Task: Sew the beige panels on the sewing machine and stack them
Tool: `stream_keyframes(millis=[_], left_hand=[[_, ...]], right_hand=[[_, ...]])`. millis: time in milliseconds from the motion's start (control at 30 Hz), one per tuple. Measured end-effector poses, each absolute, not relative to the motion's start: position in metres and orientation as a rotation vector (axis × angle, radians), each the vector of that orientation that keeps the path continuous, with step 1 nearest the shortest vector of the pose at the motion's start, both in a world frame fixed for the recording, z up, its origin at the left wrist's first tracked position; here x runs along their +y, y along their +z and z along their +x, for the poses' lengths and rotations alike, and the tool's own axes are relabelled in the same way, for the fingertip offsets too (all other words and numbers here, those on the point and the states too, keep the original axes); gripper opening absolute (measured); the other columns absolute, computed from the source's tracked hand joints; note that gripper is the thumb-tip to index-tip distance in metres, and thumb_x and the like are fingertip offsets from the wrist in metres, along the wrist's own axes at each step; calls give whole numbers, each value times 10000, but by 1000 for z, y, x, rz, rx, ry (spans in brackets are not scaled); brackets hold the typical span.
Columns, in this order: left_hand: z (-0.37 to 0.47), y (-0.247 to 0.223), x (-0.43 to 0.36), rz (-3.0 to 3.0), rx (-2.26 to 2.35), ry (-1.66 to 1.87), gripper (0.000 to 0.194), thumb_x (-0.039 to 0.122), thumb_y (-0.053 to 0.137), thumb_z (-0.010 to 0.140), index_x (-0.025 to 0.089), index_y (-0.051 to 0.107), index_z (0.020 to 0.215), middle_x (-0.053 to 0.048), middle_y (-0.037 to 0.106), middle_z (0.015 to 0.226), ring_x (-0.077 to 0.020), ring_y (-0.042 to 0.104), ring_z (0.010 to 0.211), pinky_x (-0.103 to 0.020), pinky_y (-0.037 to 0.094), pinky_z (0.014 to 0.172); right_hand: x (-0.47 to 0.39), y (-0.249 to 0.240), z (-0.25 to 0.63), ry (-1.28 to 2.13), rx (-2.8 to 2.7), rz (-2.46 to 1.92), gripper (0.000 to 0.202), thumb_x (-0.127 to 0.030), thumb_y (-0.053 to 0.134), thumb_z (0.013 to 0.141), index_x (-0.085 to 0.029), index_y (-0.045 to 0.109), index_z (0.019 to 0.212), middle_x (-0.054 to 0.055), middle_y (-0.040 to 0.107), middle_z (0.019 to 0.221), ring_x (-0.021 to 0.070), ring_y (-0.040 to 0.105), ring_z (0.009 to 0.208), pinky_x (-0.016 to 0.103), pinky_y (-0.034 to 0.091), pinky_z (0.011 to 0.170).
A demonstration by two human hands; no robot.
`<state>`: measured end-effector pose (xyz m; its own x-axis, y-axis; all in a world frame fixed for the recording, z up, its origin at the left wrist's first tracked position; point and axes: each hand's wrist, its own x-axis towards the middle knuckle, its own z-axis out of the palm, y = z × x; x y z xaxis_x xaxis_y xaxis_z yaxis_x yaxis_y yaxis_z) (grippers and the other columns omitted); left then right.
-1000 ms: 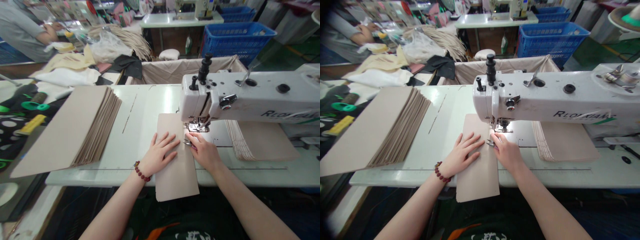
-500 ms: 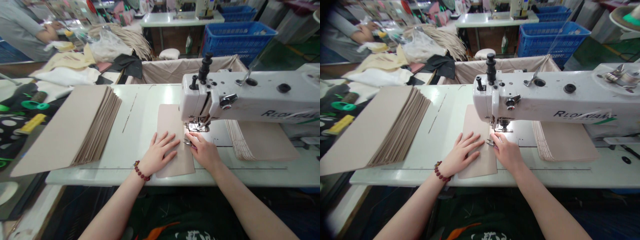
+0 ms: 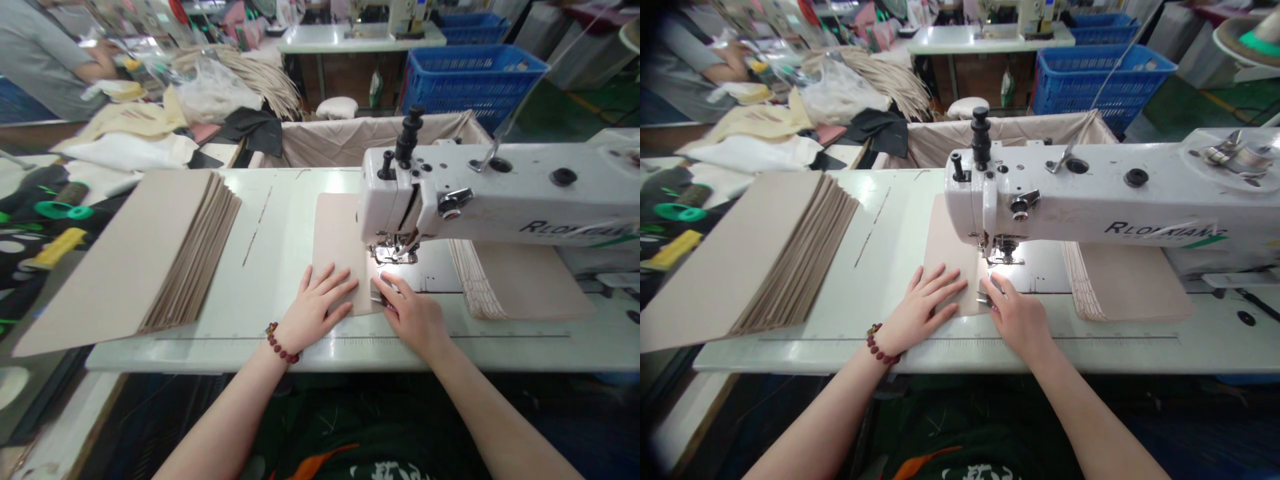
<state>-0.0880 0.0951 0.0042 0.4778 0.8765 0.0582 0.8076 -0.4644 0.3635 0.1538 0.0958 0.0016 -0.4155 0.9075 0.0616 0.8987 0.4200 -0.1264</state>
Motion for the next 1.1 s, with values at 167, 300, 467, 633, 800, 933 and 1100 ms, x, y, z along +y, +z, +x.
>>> stream_keyframes(millis=[167, 300, 467, 633, 800, 933, 1100], left_hand=[[-89, 4, 95, 2455, 1411, 328, 466, 421, 424, 1016, 357, 396, 1476, 9, 363, 1556, -256, 189, 1488, -575, 4, 1204], [-88, 5, 96, 2470, 1414, 275, 476, 434, 407, 1019, 361, 370, 1488, 11, 341, 1567, -264, 189, 1487, -588, 4, 1197], [-85, 8, 103, 2489, 1423, 244, 485, 433, 405, 1021, 363, 349, 1497, 11, 331, 1572, -267, 199, 1483, -593, 22, 1193], [-83, 9, 116, 2523, 1411, 237, 498, 447, 415, 1015, 344, 354, 1498, -7, 334, 1572, -279, 225, 1473, -581, 55, 1193], [-81, 7, 130, 2543, 1424, 219, 529, 472, 413, 1010, 327, 331, 1513, -11, 315, 1580, -278, 241, 1468, -557, 102, 1195], [-81, 3, 142, 2541, 1452, 213, 551, 481, 410, 1008, 320, 307, 1524, -10, 295, 1589, -279, 239, 1469, -550, 136, 1192], [-80, -5, 149, 2547, 1485, 267, 560, 508, 390, 1007, 323, 299, 1528, -1, 290, 1590, -266, 221, 1476, -541, 106, 1200]], right_hand=[[95, -3, 154, 91, -2513, -1615, 524, -253, 490, 918, -329, 470, 1436, 5, 479, 1485, 179, 672, 793, 307, 513, 596], [94, -2, 154, 95, -2501, -1613, 523, -234, 486, 916, -325, 475, 1430, 8, 482, 1482, 174, 673, 792, 306, 514, 609], [94, -3, 154, 88, -2491, -1613, 538, -217, 504, 905, -328, 470, 1430, -18, 491, 1473, 173, 668, 780, 314, 517, 614], [94, -5, 154, 86, -2480, -1605, 520, -217, 522, 902, -320, 496, 1411, -14, 497, 1469, 172, 669, 775, 305, 511, 599], [94, -7, 155, 96, -2460, -1588, 511, -207, 521, 900, -326, 513, 1397, 0, 511, 1456, 168, 674, 774, 292, 509, 585], [95, -8, 155, 98, -2452, -1585, 491, -212, 517, 906, -324, 530, 1384, 15, 524, 1446, 164, 674, 752, 279, 497, 568], [96, -9, 156, 120, -2452, -1583, 493, -215, 529, 898, -321, 532, 1380, 8, 520, 1450, 170, 676, 759, 286, 501, 572]])
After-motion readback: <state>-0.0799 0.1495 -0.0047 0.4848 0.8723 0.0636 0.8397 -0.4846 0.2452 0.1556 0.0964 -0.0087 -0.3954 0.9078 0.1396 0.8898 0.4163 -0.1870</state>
